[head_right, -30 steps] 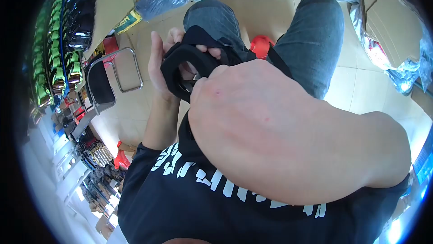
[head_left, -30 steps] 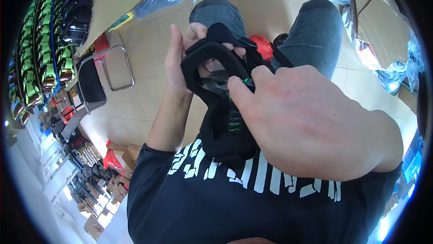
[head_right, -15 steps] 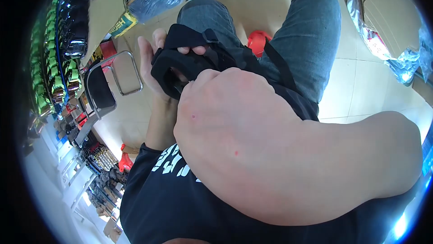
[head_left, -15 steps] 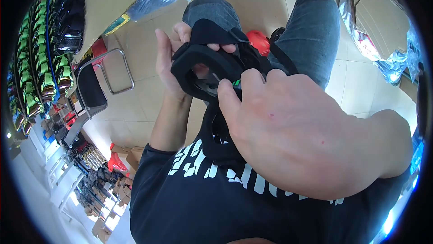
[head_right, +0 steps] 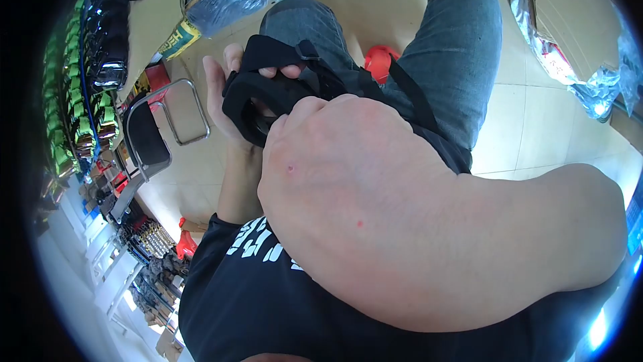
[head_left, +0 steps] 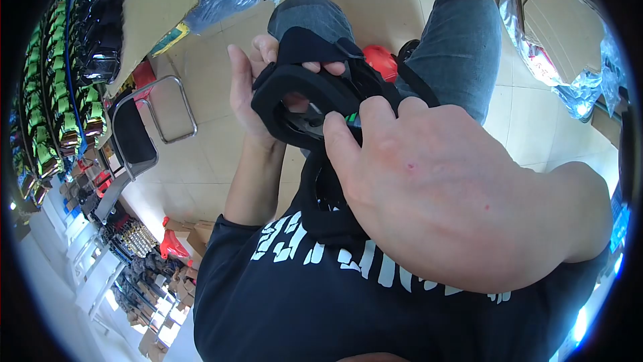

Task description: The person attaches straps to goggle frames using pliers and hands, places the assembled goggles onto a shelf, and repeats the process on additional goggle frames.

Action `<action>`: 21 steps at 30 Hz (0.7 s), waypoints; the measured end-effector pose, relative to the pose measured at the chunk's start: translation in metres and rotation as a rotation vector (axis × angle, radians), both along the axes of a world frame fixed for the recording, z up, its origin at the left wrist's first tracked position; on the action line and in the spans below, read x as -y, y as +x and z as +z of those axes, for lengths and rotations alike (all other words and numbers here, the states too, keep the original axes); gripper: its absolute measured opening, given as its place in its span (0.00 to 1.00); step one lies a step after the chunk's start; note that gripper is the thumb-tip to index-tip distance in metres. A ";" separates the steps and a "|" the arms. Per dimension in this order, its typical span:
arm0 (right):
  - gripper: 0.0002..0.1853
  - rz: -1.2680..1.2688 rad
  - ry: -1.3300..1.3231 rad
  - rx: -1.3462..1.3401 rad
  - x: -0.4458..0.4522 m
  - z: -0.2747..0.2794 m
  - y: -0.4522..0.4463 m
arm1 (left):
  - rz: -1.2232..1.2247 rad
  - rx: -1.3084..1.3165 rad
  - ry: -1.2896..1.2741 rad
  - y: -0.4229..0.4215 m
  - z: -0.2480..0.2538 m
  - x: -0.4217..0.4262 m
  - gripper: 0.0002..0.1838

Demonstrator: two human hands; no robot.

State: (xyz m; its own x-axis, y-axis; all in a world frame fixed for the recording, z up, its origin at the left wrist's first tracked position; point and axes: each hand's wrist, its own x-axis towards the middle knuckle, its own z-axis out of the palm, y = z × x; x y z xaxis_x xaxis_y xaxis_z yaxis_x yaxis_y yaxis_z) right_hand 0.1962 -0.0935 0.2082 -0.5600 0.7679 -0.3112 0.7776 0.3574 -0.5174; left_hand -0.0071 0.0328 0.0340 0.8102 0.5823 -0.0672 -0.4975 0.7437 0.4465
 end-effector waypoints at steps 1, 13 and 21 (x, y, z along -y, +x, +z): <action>0.23 0.007 0.020 -0.006 0.001 -0.002 0.000 | -0.002 0.003 -0.003 -0.001 0.000 0.000 0.30; 0.29 -0.046 -0.123 -0.127 0.000 -0.017 0.005 | -0.003 -0.029 0.057 0.001 0.012 0.003 0.28; 0.32 -0.131 -0.239 -0.180 0.001 -0.024 0.006 | -0.036 0.019 0.018 0.005 0.000 0.007 0.28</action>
